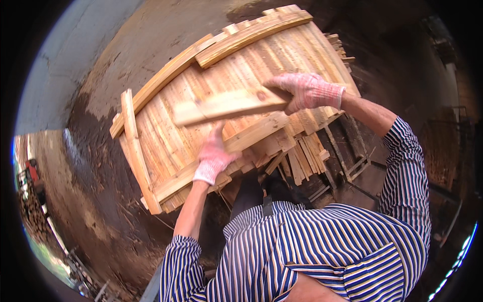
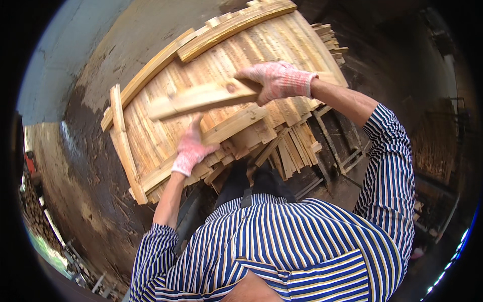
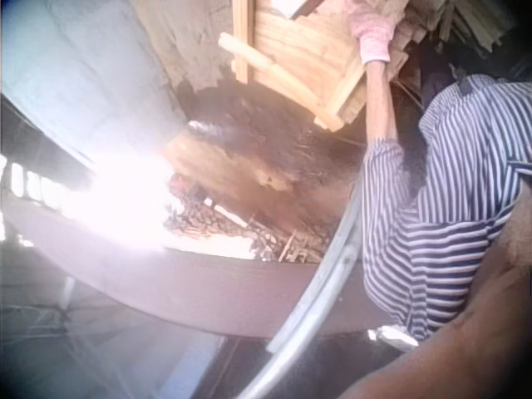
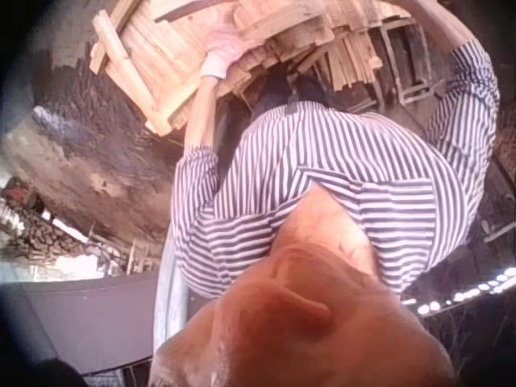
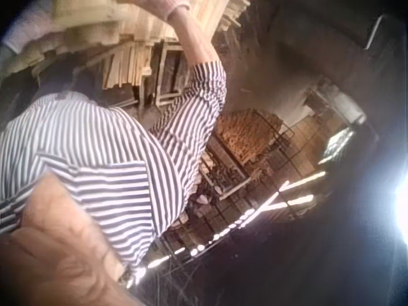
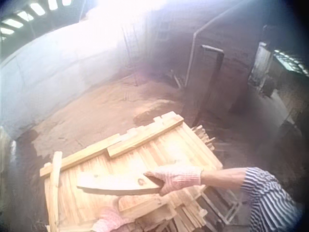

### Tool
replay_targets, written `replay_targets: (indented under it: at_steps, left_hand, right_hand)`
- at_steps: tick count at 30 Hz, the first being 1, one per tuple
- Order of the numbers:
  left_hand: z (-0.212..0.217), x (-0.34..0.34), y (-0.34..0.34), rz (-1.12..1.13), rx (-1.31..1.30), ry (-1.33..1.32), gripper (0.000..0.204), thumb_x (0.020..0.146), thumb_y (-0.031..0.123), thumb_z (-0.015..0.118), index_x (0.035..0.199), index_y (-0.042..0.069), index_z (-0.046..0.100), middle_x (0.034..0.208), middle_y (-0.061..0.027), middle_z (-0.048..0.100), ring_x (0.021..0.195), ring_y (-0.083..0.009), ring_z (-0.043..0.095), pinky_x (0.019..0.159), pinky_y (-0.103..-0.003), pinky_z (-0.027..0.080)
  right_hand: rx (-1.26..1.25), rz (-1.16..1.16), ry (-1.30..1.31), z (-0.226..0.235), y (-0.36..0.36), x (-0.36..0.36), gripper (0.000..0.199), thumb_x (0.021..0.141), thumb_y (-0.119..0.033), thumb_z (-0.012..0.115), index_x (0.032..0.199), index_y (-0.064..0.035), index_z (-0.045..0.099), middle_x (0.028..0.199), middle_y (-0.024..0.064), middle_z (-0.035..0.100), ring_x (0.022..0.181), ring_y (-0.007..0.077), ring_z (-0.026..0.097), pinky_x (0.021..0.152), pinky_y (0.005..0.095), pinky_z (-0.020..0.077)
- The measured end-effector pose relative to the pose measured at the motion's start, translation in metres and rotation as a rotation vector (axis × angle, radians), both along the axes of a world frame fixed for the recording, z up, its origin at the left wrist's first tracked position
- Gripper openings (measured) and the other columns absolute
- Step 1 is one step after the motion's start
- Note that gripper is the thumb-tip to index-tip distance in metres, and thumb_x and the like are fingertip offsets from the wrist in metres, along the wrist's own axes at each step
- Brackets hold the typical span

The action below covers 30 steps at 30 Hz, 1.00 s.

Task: The person picks up wooden planks from a pile on the floor and stacks them onto a metal rack. The person wears pink gloves and handles the planks one by one or in small groups, arranging them vertically on the rack.

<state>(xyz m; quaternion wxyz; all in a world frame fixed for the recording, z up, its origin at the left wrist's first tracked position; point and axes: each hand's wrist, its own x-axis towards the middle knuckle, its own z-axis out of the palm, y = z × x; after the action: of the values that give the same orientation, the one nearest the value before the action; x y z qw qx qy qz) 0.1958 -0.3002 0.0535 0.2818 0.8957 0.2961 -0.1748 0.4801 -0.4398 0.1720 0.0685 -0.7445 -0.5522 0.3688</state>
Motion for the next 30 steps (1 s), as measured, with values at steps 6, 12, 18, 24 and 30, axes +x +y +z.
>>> replay_targets:
  at_steps: [6, 12, 18, 24, 30]
  left_hand:
    - [-0.032, -0.019, -0.012, -0.249, 0.219, 0.042, 0.088, 0.079, 0.03, 0.079, 0.155, 0.016, 0.037, 0.147, -0.0146, 0.053, 0.134, -0.0327, 0.053, 0.111, -0.039, 0.043]
    - [-0.017, 0.019, -0.004, 0.002, 0.169, 0.014, 0.084, 0.075, 0.029, 0.083, 0.148, 0.016, 0.044, 0.133, -0.0153, 0.064, 0.117, -0.0354, 0.064, 0.098, -0.042, 0.053]
    - [-0.024, 0.01, -0.01, -0.001, 0.21, 0.018, 0.084, 0.073, 0.023, 0.083, 0.147, 0.012, 0.046, 0.14, -0.0178, 0.058, 0.128, -0.0366, 0.057, 0.105, -0.041, 0.048]
    - [-0.021, 0.015, -0.015, -0.023, 0.17, -0.082, 0.082, 0.072, 0.019, 0.083, 0.145, 0.009, 0.048, 0.135, -0.0203, 0.06, 0.124, -0.0385, 0.058, 0.104, -0.041, 0.048]
    - [-0.031, 0.005, -0.01, -0.027, 0.17, -0.137, 0.083, 0.075, 0.017, 0.086, 0.148, 0.005, 0.046, 0.137, -0.0215, 0.059, 0.123, -0.0344, 0.06, 0.106, -0.042, 0.048]
  right_hand:
    - [0.065, 0.214, -0.153, -0.041, -0.096, 0.028, 0.07, 0.073, -0.012, 0.079, 0.138, -0.026, 0.06, 0.118, 0.0083, 0.065, 0.108, 0.0295, 0.065, 0.094, 0.0404, 0.0541]
    - [0.08, 0.242, -0.414, -0.099, -0.133, 0.053, 0.06, 0.076, -0.011, 0.073, 0.131, -0.0312, 0.061, 0.112, 0.0072, 0.063, 0.101, 0.0291, 0.065, 0.089, 0.0427, 0.0528]
    - [0.146, 0.173, -0.504, -0.145, -0.126, 0.066, 0.063, 0.074, -0.011, 0.074, 0.133, -0.0283, 0.059, 0.114, 0.0085, 0.061, 0.11, 0.0314, 0.062, 0.093, 0.0436, 0.0513]
    - [0.3, 0.103, -0.486, -0.167, -0.138, 0.062, 0.051, 0.077, -0.017, 0.071, 0.125, -0.033, 0.063, 0.111, 0.0067, 0.063, 0.108, 0.0333, 0.064, 0.087, 0.0469, 0.0515]
    - [0.165, -0.051, -0.473, -0.155, -0.121, 0.044, 0.057, 0.077, -0.03, 0.073, 0.132, -0.0304, 0.059, 0.126, 0.0141, 0.06, 0.119, 0.0348, 0.059, 0.101, 0.0492, 0.0447]
